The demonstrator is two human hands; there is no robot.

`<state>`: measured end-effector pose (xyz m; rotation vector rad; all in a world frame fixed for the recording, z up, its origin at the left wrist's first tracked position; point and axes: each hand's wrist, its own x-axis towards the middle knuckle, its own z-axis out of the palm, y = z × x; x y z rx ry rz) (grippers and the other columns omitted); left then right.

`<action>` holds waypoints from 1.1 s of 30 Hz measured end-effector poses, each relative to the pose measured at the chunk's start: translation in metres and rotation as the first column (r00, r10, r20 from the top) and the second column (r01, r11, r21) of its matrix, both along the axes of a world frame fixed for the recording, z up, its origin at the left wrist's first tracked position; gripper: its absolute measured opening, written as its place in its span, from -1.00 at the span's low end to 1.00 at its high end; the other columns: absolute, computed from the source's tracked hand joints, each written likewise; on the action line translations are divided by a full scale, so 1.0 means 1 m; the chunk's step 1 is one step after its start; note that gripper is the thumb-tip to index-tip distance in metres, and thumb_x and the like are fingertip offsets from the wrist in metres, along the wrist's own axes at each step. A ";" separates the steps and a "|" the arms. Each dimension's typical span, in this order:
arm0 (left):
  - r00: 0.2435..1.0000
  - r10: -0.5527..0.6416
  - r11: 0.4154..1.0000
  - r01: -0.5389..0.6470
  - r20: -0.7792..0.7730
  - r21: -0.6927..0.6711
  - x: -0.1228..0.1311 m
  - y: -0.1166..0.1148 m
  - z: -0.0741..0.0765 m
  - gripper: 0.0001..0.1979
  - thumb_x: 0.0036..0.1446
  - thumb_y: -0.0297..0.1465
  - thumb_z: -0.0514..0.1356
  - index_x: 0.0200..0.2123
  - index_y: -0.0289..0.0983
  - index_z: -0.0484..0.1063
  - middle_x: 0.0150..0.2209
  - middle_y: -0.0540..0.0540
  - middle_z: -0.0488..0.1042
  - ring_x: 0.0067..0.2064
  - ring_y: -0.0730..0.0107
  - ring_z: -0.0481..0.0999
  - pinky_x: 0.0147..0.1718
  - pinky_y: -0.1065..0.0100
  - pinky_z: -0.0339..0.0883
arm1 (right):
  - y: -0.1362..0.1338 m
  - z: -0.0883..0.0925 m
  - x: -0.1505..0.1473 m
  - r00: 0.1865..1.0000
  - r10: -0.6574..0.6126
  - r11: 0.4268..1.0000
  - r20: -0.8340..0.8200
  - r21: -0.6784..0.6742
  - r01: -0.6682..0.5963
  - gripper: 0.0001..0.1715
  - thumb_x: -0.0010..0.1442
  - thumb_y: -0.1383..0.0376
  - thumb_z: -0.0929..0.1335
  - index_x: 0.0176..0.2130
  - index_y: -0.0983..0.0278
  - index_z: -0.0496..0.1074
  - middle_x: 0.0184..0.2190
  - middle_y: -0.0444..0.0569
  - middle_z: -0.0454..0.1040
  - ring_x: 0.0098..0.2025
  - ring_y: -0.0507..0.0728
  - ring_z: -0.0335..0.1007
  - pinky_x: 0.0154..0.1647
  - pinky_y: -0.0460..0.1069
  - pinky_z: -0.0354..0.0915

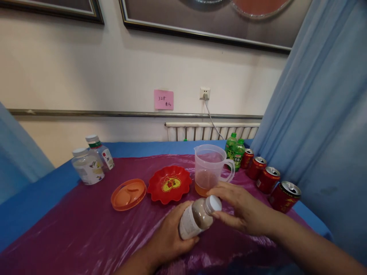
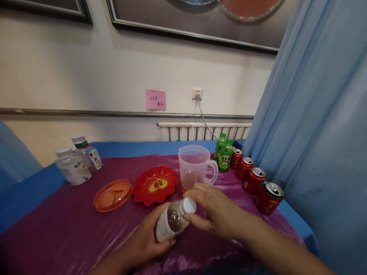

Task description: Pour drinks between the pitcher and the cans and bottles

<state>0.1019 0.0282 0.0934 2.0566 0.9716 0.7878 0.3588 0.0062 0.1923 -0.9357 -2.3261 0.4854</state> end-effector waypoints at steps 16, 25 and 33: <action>0.957 0.290 0.956 -0.289 -0.007 0.042 -0.011 0.005 0.022 -0.25 -0.11 -0.30 0.38 0.19 -0.16 0.27 0.13 -0.22 0.50 0.11 -0.05 0.53 0.11 -0.02 0.40 | -0.002 -0.091 0.003 0.473 -0.538 0.837 -0.698 -0.509 0.201 -0.53 0.25 -0.05 0.40 -0.04 0.23 0.47 -0.30 -0.02 0.55 -0.29 0.14 0.47 -0.27 -0.01 0.40; 0.939 0.289 0.955 -0.268 -0.187 0.130 -0.027 0.050 0.113 -0.28 -0.08 -0.15 0.36 0.16 -0.22 0.31 0.05 -0.19 0.55 0.02 0.01 0.57 -0.01 0.11 0.47 | 0.004 -0.153 0.012 0.202 -0.724 0.678 -0.659 -0.735 0.033 -0.44 0.05 -0.13 0.51 -0.19 0.25 0.51 -0.35 -0.07 0.51 -0.40 0.05 0.35 -0.41 -0.09 0.25; 0.853 0.171 0.984 -0.125 -0.494 0.124 -0.013 0.101 0.184 -0.34 -0.07 -0.20 0.32 0.14 -0.25 0.39 -0.02 -0.16 0.59 -0.04 0.02 0.58 -0.09 0.18 0.42 | 0.001 -0.152 0.016 0.175 -0.671 0.732 -0.720 -0.681 0.002 -0.48 0.11 -0.10 0.50 -0.16 0.25 0.52 -0.35 -0.06 0.51 -0.42 0.03 0.33 -0.43 -0.09 0.24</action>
